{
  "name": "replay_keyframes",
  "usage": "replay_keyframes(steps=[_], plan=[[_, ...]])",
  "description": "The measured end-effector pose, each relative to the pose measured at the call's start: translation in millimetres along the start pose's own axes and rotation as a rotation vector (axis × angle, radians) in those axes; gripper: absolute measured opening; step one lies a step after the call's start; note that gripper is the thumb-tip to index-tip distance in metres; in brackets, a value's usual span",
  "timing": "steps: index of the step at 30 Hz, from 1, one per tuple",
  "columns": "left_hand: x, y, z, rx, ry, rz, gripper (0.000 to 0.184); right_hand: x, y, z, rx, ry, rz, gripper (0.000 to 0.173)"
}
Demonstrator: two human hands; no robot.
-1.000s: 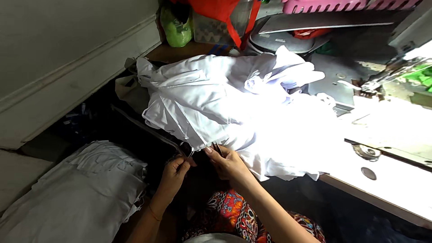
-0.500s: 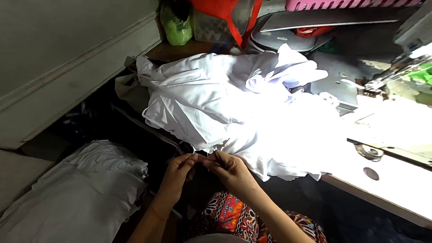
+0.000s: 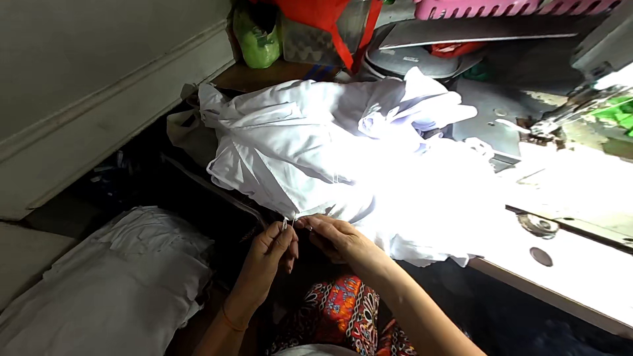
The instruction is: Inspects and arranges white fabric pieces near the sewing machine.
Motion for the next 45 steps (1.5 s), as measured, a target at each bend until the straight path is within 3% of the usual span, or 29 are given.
replay_keyframes(steps=[3, 9, 15, 26, 29, 33, 35, 40, 43, 45], plan=[[-3, 5, 2, 0.025, -0.068, -0.157, 0.021, -12, -7, -10, -0.01, -0.052, -0.099, 0.017], [-2, 20, 11, -0.033, -0.124, -0.351, 0.023, -7, -13, -19, -0.022, -0.03, -0.106, 0.022], [-8, 49, 24, 0.056, -0.151, -0.38, 0.025, 22, -15, -16, -0.17, -0.039, -0.13, 0.024], [-10, 56, 30, -0.061, -0.086, -0.557, 0.027, 4, -37, -42, -0.172, -0.091, -0.191, 0.024], [-15, 61, 32, -0.128, 0.051, -0.627, 0.025, 8, -39, -42, -0.174, -0.058, -0.153, 0.024], [-8, 66, 26, -0.143, 0.421, -0.831, 0.029, 9, -33, -36, -0.198, 0.005, -0.086, 0.025], [1, 65, 16, -0.033, 0.343, -0.816, 0.032, 6, -30, -30, -0.234, 0.019, -0.016, 0.026], [29, 45, -29, 0.286, -0.052, -0.714, 0.035, 15, -34, -26, -0.306, 0.046, 0.18, 0.025], [28, 33, -48, 0.278, -0.222, -0.809, 0.033, 19, -36, -25, -0.3, 0.066, 0.24, 0.027], [25, 29, -50, 0.226, -0.246, -0.845, 0.027, 17, -30, -20, -0.273, 0.059, 0.211, 0.026]])
Point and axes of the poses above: each hand's wrist, its own z-axis away from the middle knuckle, its own y-axis out of the back of the hand, x = y × z, the point moved 1 cm from there along -z, towards the middle knuckle, and after that the axes turned 15 degrees about z, right-handed, at the moved point
